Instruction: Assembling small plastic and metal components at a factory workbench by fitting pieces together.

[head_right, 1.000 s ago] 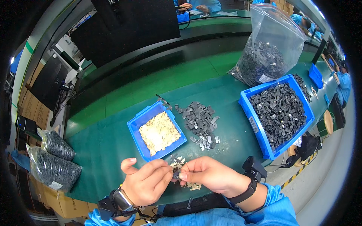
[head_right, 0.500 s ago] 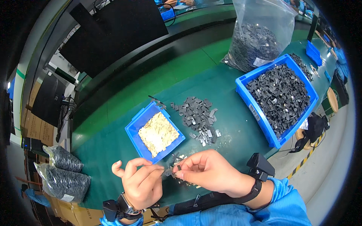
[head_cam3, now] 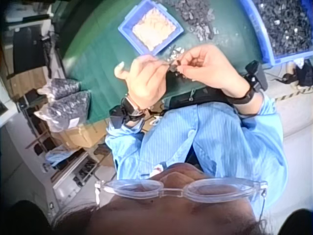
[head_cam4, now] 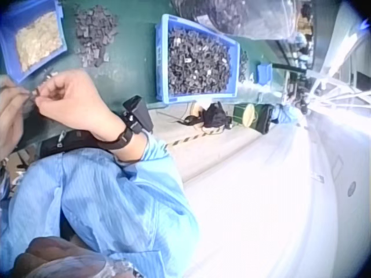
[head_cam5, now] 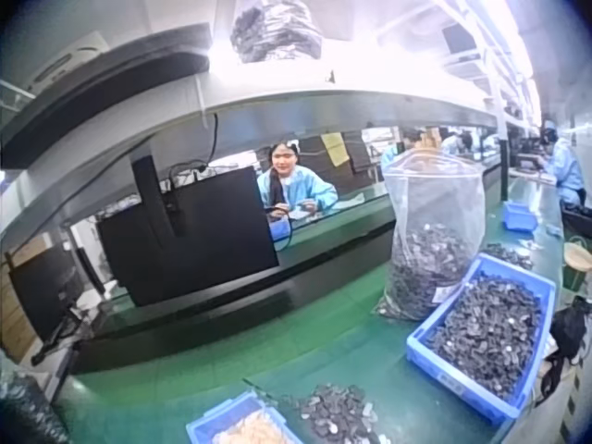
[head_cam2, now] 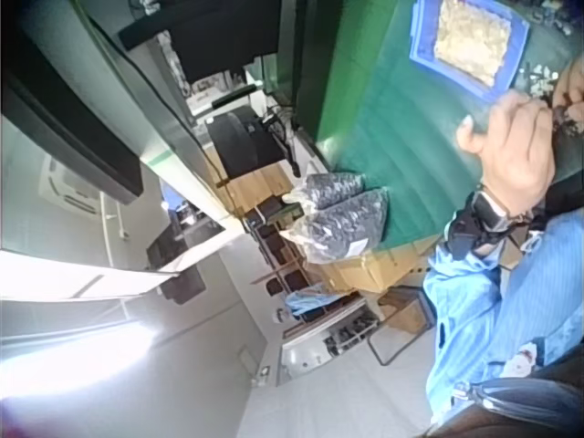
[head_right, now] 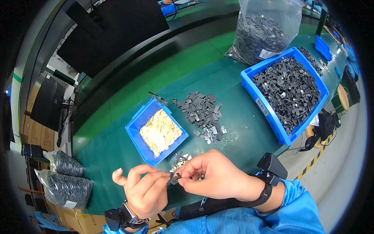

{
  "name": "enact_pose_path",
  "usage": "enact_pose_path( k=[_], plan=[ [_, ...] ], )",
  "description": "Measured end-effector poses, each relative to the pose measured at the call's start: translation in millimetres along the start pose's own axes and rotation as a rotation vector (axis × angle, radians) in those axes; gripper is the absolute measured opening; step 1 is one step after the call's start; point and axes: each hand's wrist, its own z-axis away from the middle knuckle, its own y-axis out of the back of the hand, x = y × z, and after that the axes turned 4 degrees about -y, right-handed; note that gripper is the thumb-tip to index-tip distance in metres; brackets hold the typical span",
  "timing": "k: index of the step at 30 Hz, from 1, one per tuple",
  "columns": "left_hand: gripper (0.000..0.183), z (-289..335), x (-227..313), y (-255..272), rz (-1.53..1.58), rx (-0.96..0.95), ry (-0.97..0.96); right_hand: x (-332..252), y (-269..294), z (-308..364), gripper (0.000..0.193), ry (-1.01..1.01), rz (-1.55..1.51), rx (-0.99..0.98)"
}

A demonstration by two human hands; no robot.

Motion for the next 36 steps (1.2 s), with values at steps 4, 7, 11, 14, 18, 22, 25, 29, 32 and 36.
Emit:
enact_pose_path(
  k=[4,7,11,14,18,22,25,29,32,36],
  plan=[
    [0.019,0.6,1.4,-0.2,-0.006,0.000,0.006,0.7,-2.0,0.5,0.008,0.059,0.072,0.008],
    [0.019,0.3,2.2,0.6,-0.009,0.001,0.009,0.9,-3.3,1.4,0.010,0.078,0.160,0.031],
    [0.022,-1.2,2.3,4.8,0.038,0.013,0.068,-11.4,-3.9,2.3,0.004,-0.026,0.003,0.047],
    [0.023,-2.9,3.3,6.7,0.121,0.014,0.147,-20.8,-2.8,8.3,0.003,-0.113,-0.110,0.027],
    [0.022,-4.7,4.0,10.5,0.164,0.014,0.187,-16.0,-5.2,10.4,0.010,-0.012,-0.205,-0.009],
    [0.018,-3.2,4.3,9.2,0.250,0.039,0.218,-19.2,-7.0,11.3,0.011,-0.046,-0.282,-0.019],
    [0.015,-3.1,3.8,7.9,0.294,0.052,0.221,-17.6,-6.9,11.1,0.012,-0.064,-0.259,-0.019],
    [0.017,-1.6,3.5,7.1,0.365,0.055,0.255,-14.6,-8.6,11.3,0.013,-0.033,-0.261,-0.017],
    [0.018,-0.8,3.3,6.5,0.370,0.061,0.255,-14.2,-8.3,11.7,0.013,-0.017,-0.246,-0.015],
    [0.018,-0.9,4.1,7.4,0.345,0.037,0.264,-22.1,-7.7,11.3,0.005,-0.029,-0.106,-0.019]
  ],
)
